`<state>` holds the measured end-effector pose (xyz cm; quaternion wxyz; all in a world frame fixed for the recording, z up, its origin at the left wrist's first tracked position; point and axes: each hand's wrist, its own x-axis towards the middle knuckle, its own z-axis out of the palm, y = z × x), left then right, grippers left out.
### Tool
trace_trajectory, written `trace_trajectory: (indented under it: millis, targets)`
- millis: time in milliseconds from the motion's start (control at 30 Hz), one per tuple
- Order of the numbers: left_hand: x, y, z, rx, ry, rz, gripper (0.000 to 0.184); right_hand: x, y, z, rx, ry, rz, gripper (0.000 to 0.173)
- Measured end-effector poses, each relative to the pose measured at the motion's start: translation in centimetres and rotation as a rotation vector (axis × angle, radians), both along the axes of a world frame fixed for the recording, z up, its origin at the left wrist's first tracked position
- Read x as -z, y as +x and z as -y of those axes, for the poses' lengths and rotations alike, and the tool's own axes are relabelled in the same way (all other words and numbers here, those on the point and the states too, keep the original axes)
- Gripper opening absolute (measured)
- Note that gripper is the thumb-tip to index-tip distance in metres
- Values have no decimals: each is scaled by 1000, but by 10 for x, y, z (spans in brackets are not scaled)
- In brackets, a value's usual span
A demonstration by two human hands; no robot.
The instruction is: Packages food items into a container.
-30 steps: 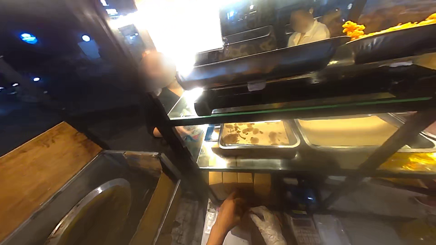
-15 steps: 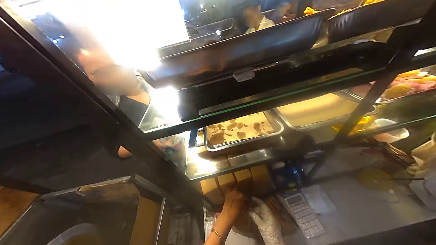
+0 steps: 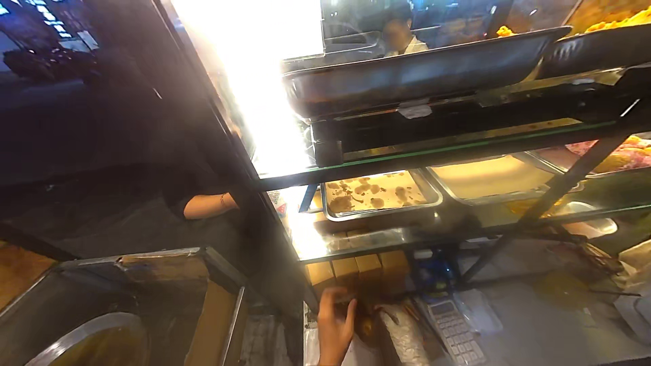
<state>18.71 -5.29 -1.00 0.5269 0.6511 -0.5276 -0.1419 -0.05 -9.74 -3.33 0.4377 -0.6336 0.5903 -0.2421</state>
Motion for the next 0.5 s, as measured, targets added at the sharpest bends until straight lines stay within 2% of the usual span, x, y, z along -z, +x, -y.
trace_trajectory:
  millis: [67, 133, 167, 300, 433, 500]
  targets:
    - [21, -1, -26, -73, -8, -96, 63, -1, -6, 4, 6, 5, -13, 33]
    - [47, -9, -47, -11, 94, -184, 85, 6, -9, 5, -16, -8, -27, 34]
    - [55, -14, -49, 21, 109, -208, 87, 10, -9, 7, -37, -30, -39, 35]
    - [56, -26, -32, 56, -12, -157, 67, 1, -9, 12, -37, -8, -33, 33]
    - [59, -30, -40, 65, -52, -159, 76, -8, -13, 18, 26, 54, -28, 35]
    - [68, -36, -46, 33, -56, -204, 71, -8, -13, 15, 22, 38, -41, 36]
